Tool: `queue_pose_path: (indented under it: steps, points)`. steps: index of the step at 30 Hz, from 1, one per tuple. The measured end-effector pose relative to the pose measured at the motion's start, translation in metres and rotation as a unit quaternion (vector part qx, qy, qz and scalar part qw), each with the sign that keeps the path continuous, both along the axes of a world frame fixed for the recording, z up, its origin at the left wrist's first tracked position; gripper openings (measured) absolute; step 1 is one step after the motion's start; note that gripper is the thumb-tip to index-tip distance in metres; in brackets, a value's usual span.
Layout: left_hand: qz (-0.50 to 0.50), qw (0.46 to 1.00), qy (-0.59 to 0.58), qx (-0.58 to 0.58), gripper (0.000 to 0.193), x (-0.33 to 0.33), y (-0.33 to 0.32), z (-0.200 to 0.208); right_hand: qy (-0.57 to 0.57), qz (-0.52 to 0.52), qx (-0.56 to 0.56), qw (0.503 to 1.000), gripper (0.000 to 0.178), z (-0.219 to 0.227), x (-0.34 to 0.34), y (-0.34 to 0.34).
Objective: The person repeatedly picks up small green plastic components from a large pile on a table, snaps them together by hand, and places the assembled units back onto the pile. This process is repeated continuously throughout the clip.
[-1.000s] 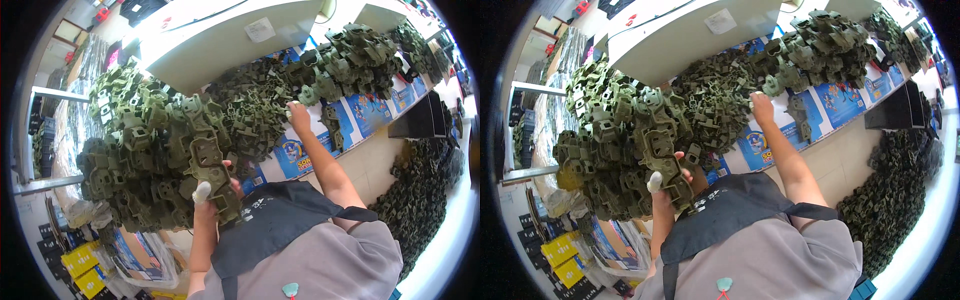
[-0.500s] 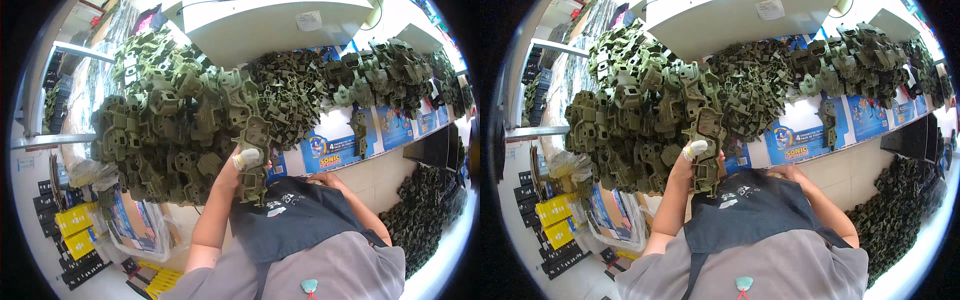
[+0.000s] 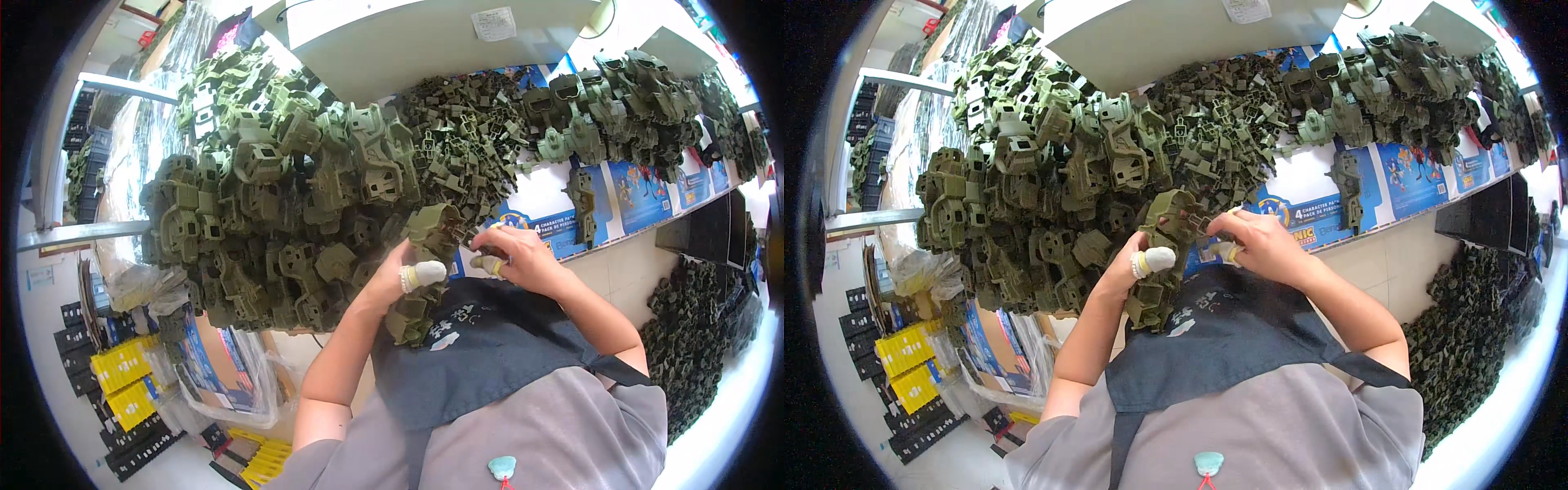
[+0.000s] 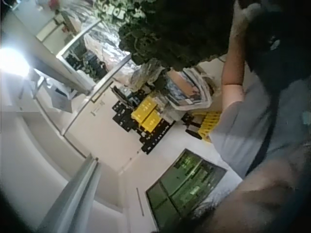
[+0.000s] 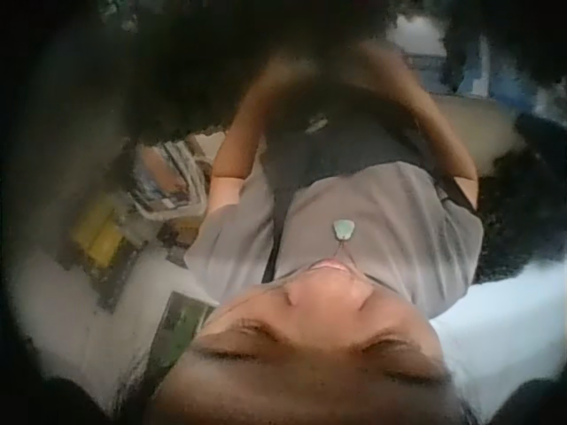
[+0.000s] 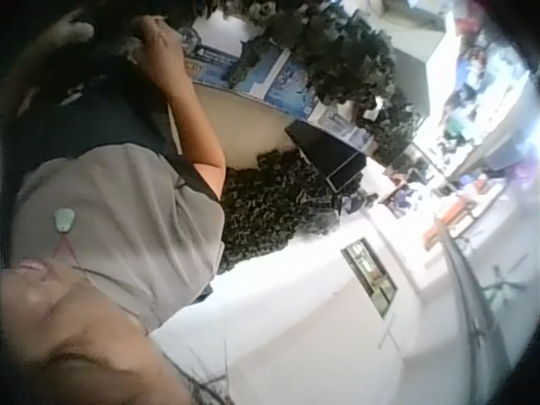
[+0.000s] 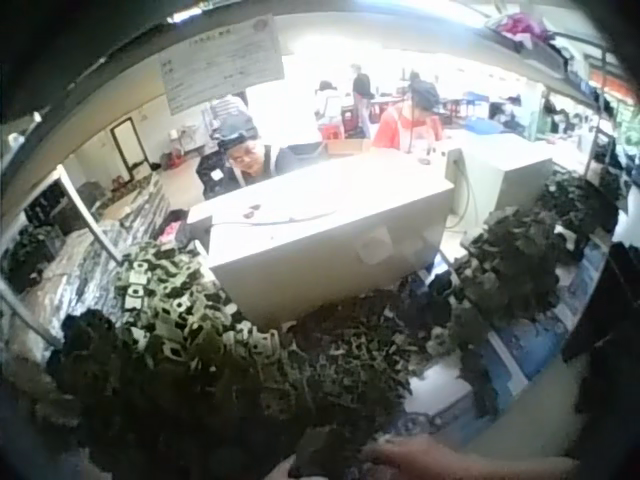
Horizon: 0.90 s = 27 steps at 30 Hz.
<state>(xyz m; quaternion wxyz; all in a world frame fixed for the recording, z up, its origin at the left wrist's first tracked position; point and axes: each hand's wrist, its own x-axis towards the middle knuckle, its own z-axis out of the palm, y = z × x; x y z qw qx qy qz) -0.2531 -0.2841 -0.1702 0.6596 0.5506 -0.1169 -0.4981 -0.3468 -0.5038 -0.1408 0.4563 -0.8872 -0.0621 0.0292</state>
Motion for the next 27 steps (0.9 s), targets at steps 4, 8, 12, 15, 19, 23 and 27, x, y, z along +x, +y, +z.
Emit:
queue_pose_path:
  steps: [4,8,12,15,19,23,27]
  points:
    - [-0.003,1.000,0.009,0.010,0.069,0.003,-0.004,0.005,-0.013,0.017,-0.138,0.990,0.034,0.008,0.003,0.002]
    - [-0.021,1.000,-0.021,0.010,0.067,0.003,-0.013,0.021,0.007,0.031,-0.141,0.990,0.036,0.011,0.006,0.001]
    - [-0.028,0.999,-0.041,0.005,0.067,-0.001,-0.012,0.013,0.021,0.046,-0.118,0.992,0.036,0.014,0.011,-0.001]
    - [-0.030,0.999,-0.034,0.014,0.065,0.001,-0.012,0.018,0.014,0.046,-0.114,0.992,0.036,0.008,0.011,0.001]
    - [-0.040,0.998,-0.022,0.036,0.064,0.001,-0.009,0.012,-0.002,0.067,-0.143,0.987,0.030,0.002,0.011,0.005]
    - [-0.045,0.998,-0.025,0.030,0.063,-0.002,-0.011,0.012,-0.027,0.091,-0.122,0.988,0.029,-0.007,0.011,0.003]
    - [-0.044,0.998,-0.035,0.042,0.061,-0.011,-0.008,0.008,-0.042,0.092,-0.079,0.992,0.029,-0.028,0.004,0.005]
